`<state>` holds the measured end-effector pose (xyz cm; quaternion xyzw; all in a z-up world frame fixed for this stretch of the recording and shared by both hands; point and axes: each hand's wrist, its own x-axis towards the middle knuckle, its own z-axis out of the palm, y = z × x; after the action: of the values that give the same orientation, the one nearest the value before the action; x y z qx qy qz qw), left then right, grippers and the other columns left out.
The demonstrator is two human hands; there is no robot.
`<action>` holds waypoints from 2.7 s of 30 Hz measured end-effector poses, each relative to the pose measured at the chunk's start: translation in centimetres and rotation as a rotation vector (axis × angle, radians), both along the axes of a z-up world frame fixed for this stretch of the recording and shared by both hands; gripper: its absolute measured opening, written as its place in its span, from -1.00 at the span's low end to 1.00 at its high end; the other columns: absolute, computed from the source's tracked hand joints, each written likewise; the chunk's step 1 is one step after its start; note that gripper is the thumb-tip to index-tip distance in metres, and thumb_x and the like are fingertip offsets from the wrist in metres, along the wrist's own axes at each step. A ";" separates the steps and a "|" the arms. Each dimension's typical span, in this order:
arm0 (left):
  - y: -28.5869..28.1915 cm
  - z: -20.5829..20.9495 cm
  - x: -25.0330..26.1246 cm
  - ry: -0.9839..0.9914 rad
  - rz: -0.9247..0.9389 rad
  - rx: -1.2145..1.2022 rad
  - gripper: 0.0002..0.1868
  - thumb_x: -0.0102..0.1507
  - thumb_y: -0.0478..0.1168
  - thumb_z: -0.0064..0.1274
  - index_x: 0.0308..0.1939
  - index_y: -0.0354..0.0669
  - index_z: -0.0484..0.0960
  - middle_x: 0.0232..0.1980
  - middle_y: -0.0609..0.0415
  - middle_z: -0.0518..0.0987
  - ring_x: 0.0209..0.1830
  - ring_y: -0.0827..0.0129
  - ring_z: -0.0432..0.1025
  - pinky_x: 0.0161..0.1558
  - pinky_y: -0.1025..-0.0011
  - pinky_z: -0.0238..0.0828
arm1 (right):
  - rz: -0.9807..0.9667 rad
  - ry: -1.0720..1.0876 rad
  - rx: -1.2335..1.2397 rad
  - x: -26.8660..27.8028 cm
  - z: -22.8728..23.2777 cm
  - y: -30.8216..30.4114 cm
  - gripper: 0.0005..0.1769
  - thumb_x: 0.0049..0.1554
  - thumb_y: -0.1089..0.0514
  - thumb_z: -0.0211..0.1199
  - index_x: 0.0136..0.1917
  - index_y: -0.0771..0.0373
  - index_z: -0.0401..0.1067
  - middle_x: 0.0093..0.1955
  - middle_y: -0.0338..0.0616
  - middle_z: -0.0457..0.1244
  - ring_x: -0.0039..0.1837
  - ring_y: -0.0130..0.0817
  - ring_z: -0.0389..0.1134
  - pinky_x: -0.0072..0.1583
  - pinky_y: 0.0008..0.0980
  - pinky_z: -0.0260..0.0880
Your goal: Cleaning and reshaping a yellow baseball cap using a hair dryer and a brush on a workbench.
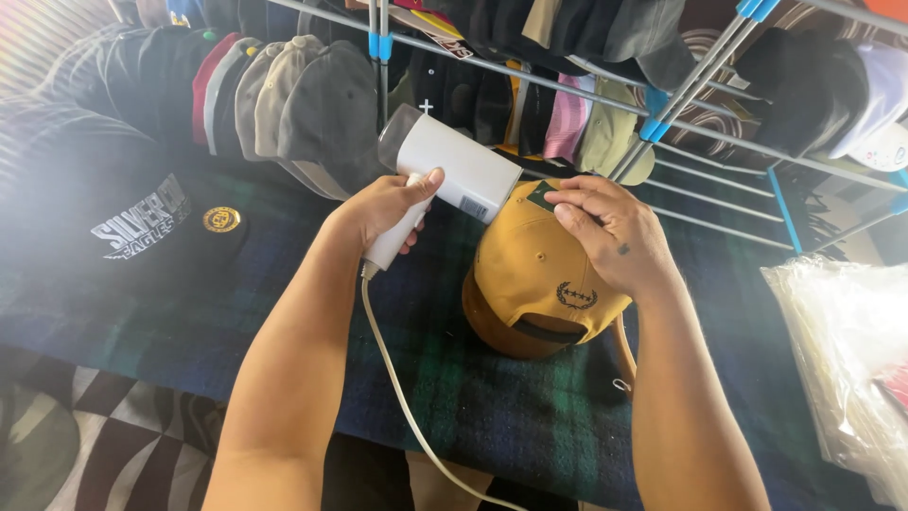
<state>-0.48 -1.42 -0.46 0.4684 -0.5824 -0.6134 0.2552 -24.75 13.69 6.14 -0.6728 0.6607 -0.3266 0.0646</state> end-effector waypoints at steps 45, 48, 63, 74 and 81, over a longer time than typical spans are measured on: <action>17.5 13.7 -3.2 -0.674 -0.158 -0.937 -0.38 0.35 0.16 0.14 0.12 -0.37 0.43 -0.10 -0.20 0.66 -0.14 -0.11 0.58 -0.15 -0.04 0.57 | -0.291 -0.899 -0.120 -2.3 -5.3 4.6 -0.41 0.10 -0.06 0.00 0.37 0.03 0.44 0.42 -0.26 0.29 0.36 -0.43 0.31 0.26 -0.50 0.35; 19.2 10.2 -0.9 -0.533 -0.103 -1.045 -0.44 0.37 0.00 0.12 0.10 -0.52 0.40 -0.16 -0.23 0.63 -0.38 0.06 0.63 -0.33 0.20 0.70 | -0.250 -0.917 -0.168 -2.1 -5.4 4.7 -0.41 0.12 -0.09 -0.02 0.37 0.06 0.43 0.49 -0.21 0.23 0.47 -0.36 0.25 0.37 -0.42 0.30; 22.9 -4.4 -2.1 -0.331 0.451 -1.137 -0.44 0.30 0.24 0.09 -0.22 -0.27 0.48 -0.36 -0.05 0.50 -0.37 -0.11 0.54 -0.46 0.09 0.49 | -0.004 -0.908 -0.417 -6.0 -11.4 1.8 -0.56 0.32 0.09 0.02 0.41 0.24 0.37 0.36 0.15 0.19 0.29 -0.16 0.37 0.24 -0.21 0.51; 22.9 -6.8 -1.8 -0.242 0.410 -0.938 -0.45 0.30 0.21 0.02 -0.03 -0.26 0.47 -0.20 -0.05 0.55 -0.22 -0.05 0.55 -0.34 0.14 0.55 | -0.027 -0.934 -0.420 -6.4 -11.8 1.4 -0.56 0.30 0.08 0.03 0.39 0.22 0.40 0.23 0.08 0.25 0.14 -0.24 0.44 0.12 -0.32 0.58; 23.3 -8.2 -1.4 -0.174 0.379 -0.804 -0.42 0.31 0.20 -0.03 0.10 -0.25 0.46 -0.09 -0.04 0.59 -0.11 -0.01 0.56 -0.26 0.17 0.59 | -0.025 -0.925 -0.419 -6.2 -11.7 1.5 -0.55 0.29 0.07 0.04 0.40 0.22 0.39 0.22 0.09 0.24 0.14 -0.21 0.44 0.11 -0.30 0.58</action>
<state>-1.91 21.85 -8.67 0.4803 -0.6978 -0.2394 0.4744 -30.90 15.15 -5.57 -0.4484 0.4912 -0.7165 0.2103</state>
